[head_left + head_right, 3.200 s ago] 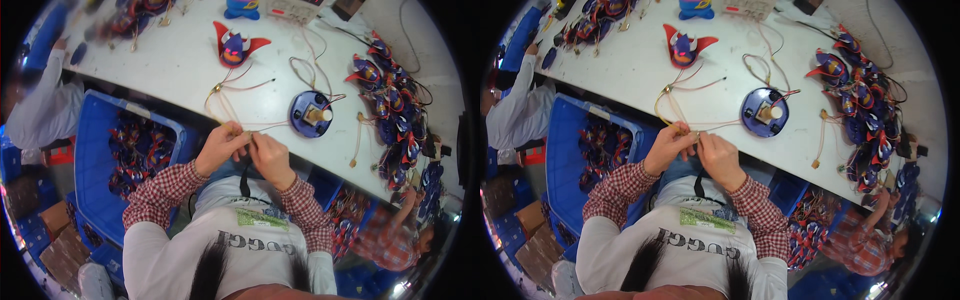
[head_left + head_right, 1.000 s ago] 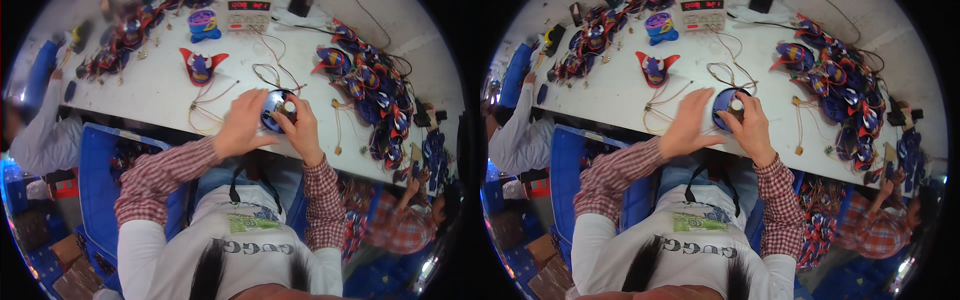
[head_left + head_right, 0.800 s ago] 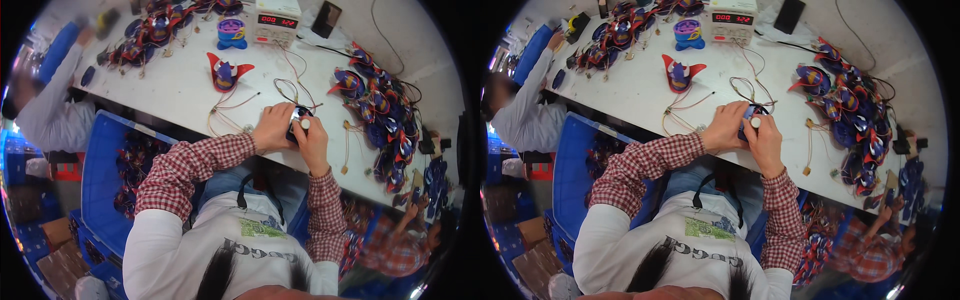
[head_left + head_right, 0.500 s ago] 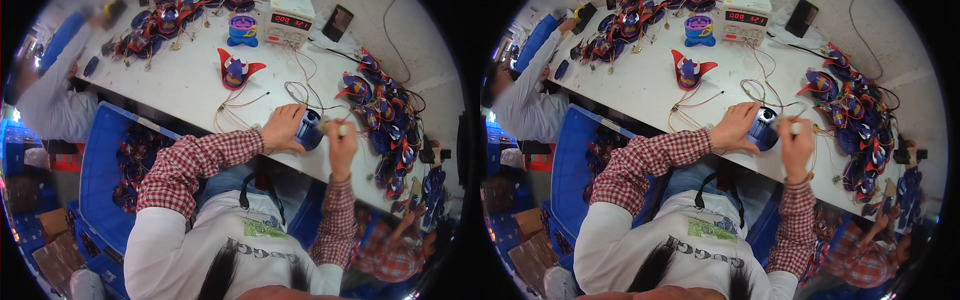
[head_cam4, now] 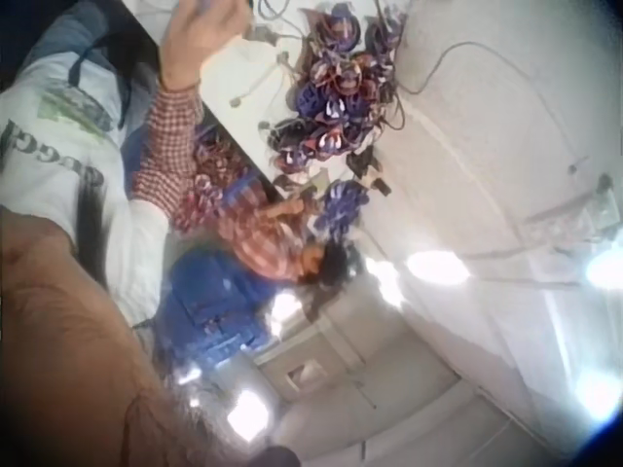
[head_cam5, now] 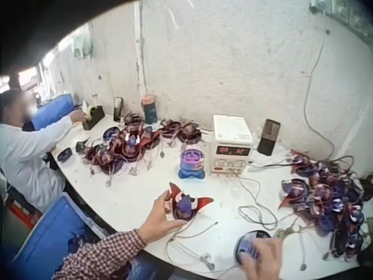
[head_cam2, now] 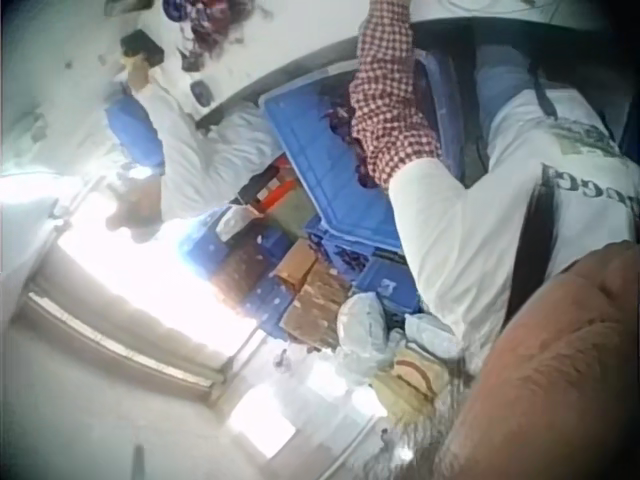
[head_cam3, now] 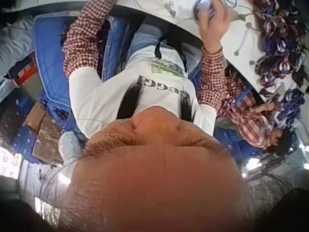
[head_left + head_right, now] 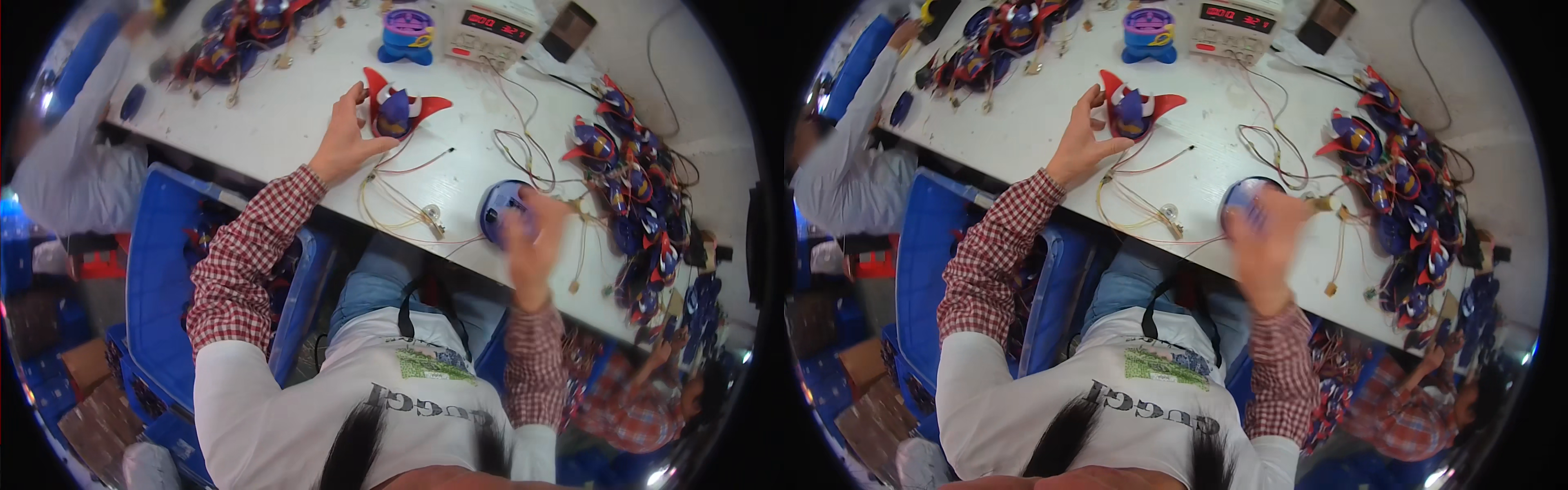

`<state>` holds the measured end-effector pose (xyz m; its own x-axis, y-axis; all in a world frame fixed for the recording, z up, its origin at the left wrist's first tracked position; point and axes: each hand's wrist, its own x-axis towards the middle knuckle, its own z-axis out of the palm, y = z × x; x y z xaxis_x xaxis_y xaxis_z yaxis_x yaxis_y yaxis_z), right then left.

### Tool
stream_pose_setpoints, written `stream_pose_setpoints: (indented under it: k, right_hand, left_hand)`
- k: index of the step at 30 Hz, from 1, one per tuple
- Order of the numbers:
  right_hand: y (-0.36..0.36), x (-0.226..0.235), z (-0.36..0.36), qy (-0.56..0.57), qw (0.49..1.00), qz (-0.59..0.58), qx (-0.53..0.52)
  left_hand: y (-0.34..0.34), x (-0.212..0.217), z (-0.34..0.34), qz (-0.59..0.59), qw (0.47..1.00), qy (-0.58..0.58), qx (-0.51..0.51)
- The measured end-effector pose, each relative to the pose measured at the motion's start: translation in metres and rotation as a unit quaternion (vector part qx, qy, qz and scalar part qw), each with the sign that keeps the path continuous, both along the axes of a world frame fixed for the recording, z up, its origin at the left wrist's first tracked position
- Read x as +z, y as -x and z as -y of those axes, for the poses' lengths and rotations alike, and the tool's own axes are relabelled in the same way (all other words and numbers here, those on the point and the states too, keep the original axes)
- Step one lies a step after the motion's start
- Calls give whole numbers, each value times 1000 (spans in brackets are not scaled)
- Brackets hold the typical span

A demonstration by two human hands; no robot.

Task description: Assembling small electronic toy components by connecting wires and fitting plastic parts together.

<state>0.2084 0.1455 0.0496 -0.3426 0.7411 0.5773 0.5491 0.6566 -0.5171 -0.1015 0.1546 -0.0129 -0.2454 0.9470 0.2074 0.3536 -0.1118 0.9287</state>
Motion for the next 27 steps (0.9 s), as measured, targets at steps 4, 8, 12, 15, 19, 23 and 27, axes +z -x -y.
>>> stream_pose_setpoints:
  k: [4, 8, 12, 15, 19, 23, 27]
  right_hand:
    - [114, -31, -6, 78, 970, 52, 226]
    - [143, -60, -14, -46, 970, 177, 160]
    - [127, -59, -24, -28, 976, 120, 180]
    - [93, -29, -21, 10, 990, 6, 143]
    - [25, 3, -15, 59, 995, -48, 60]
    - [-19, 6, -7, 220, 961, -147, -76]
    - [-42, -36, -10, 68, 982, 27, -173]
  left_hand:
    - [-20, 18, -34, 117, 986, 55, -110]
    - [-17, -3, -42, 120, 990, 31, -73]
    - [-25, 20, -42, 133, 980, 137, -55]
    - [-30, 20, -42, 275, 948, 126, -103]
    - [-61, 31, -42, 437, 874, 100, -188]
    - [-105, 42, -35, 409, 865, 121, -263]
    - [-133, 36, -27, 235, 906, 120, -331]
